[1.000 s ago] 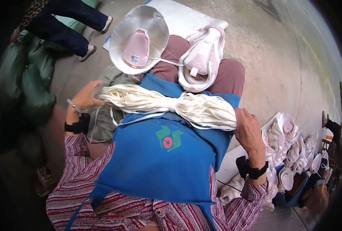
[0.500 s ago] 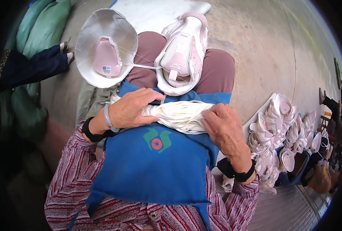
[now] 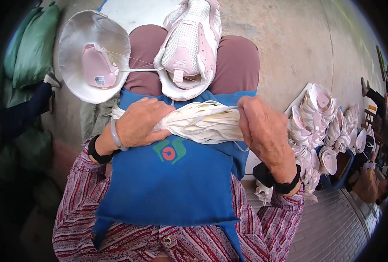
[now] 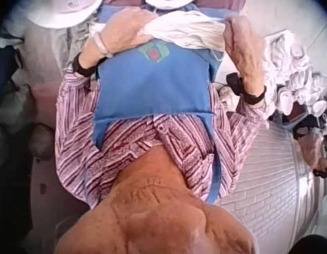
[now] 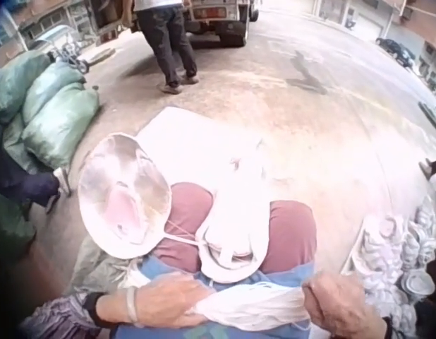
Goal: The recorder is lacing and bundling pairs of sneakers in a shoe manufacturing facility.
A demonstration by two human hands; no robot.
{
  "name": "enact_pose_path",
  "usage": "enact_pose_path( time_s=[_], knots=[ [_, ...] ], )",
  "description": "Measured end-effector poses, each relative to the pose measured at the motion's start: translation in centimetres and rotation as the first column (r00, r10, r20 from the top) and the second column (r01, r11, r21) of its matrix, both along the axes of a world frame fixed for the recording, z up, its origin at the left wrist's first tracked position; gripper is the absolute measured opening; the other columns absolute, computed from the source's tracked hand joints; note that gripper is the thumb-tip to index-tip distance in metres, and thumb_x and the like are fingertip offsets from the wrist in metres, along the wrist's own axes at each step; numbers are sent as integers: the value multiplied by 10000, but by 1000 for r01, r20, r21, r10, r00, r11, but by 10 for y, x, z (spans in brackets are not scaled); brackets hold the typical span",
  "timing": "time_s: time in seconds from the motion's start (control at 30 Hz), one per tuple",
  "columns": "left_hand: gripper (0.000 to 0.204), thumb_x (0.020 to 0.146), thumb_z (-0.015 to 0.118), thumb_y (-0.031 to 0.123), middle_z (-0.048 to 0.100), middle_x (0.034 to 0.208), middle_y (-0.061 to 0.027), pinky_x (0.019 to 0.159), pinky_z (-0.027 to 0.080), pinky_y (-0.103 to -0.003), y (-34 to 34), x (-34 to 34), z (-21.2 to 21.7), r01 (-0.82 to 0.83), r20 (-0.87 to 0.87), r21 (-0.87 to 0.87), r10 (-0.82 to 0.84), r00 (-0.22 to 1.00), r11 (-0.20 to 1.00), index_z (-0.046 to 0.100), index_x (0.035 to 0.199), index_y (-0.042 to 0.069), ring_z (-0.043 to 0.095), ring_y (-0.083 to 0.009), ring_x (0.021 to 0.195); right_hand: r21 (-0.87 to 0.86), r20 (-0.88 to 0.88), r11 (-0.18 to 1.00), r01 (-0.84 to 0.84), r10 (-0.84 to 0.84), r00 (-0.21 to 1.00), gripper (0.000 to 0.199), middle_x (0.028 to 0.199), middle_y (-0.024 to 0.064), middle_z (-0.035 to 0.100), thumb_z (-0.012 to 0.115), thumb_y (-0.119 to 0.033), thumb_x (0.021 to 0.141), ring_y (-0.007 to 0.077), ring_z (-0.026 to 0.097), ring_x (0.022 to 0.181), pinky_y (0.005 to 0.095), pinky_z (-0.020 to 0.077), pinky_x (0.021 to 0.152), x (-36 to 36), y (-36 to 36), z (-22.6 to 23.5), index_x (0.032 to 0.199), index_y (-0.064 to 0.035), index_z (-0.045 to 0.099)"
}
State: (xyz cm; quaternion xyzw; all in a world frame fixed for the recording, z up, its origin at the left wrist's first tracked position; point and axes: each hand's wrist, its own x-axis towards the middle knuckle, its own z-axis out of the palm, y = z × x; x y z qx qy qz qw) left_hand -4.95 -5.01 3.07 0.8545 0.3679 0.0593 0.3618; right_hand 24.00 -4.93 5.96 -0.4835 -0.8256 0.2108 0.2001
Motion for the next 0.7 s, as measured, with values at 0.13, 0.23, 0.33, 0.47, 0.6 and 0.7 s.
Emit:
enact_pose_path(
  time_s=[0.13,0.23,0.33,0.47,0.6,0.7],
  knots=[
    [422,691,686,206,579,876,-90,745,410,-366,-3,3,-2,-12,0,37,12,1000,999,565,1054,30,535,-268,801,317,294,942,106,-204,934,113,722,109,534,567,-11,803,277,547,613,352,430,547,42,22,4,910,-40,542],
    [419,688,687,207,565,846,-86,738,407,-364,-8,2,0,-20,-37,48,22,999,999,563,1047,31,529,-264,788,504,337,829,242,-446,829,73,770,147,591,517,-65,874,329,570,683,393,446,628,96,41,8,919,-28,562],
    [418,687,688,207,560,837,-87,734,406,-361,-12,0,2,-30,-23,80,32,999,996,561,1043,28,530,-263,786,608,210,574,548,-782,586,190,885,169,620,456,-163,920,344,607,815,386,473,698,193,51,11,1009,-43,574],
    [423,689,687,212,559,840,-92,744,401,-370,-4,2,-5,9,59,77,-14,998,997,559,1046,26,528,-270,794,717,170,251,650,-968,186,349,1034,189,623,490,-313,880,305,615,918,382,468,812,494,1,69,1012,-15,616],
    [406,711,689,176,562,872,-99,746,422,-352,-9,-6,9,-35,52,53,33,998,998,548,1055,15,548,-258,809,552,674,496,670,-739,-9,205,817,146,574,502,-174,831,254,568,794,361,416,708,521,16,87,863,-18,631],
    [292,751,669,143,588,829,-113,692,471,-334,6,-1,29,-226,317,-175,272,908,958,563,992,14,592,-247,772,367,653,819,442,-565,504,159,722,115,477,495,-134,821,213,493,730,325,385,713,509,-2,115,832,-23,609]
  ],
)
